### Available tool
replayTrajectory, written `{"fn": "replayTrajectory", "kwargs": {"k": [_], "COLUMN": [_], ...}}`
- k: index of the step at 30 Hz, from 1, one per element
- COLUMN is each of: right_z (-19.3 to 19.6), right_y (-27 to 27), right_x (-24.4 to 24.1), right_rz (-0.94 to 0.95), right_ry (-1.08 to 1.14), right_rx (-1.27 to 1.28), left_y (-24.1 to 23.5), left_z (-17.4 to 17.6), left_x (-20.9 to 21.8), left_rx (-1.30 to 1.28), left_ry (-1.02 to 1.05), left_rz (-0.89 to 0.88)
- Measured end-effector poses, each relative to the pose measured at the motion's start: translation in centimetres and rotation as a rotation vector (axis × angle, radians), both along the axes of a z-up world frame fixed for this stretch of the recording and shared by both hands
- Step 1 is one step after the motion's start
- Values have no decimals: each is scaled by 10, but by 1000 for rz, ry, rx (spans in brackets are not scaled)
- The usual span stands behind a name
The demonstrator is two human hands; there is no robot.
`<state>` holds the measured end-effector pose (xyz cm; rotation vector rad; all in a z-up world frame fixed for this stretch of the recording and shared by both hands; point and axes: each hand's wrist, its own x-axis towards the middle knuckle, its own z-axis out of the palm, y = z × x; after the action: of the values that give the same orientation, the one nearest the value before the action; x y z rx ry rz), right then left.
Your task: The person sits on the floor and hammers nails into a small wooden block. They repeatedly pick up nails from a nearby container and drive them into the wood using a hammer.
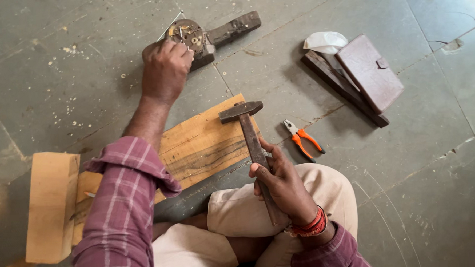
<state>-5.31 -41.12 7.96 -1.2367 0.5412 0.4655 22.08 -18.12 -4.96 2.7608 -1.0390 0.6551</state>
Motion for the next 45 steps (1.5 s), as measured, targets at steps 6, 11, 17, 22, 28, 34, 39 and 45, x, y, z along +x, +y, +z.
{"fn": "replayTrajectory", "kwargs": {"k": [6, 11, 17, 22, 28, 34, 39, 45], "right_z": [3, 4, 8, 7, 6, 3, 1, 5], "right_y": [6, 4, 7, 5, 7, 6, 5, 5], "right_x": [-2, -2, 0, -1, 1, -2, -2, -1], "right_rz": [-4, 12, 30, 16, 24, 7, 14, 14], "right_ry": [-16, 7, 2, 6, 5, 12, 1, 19], "right_rx": [-29, -77, -110, -82, -87, -39, -57, -59], "left_y": [5, -14, -22, -28, -31, -7, -5, -3], "left_z": [-3, 7, 9, -8, 2, 20, 24, 23], "left_x": [4, -12, -12, -1, -1, -11, 5, 28], "left_rx": [-177, -258, -144, -84, -205, -135, -101, 122], "left_ry": [211, 97, 103, 149, 219, 167, 168, 84], "left_rz": [83, 167, 235, 347, 335, 129, 35, -67]}}
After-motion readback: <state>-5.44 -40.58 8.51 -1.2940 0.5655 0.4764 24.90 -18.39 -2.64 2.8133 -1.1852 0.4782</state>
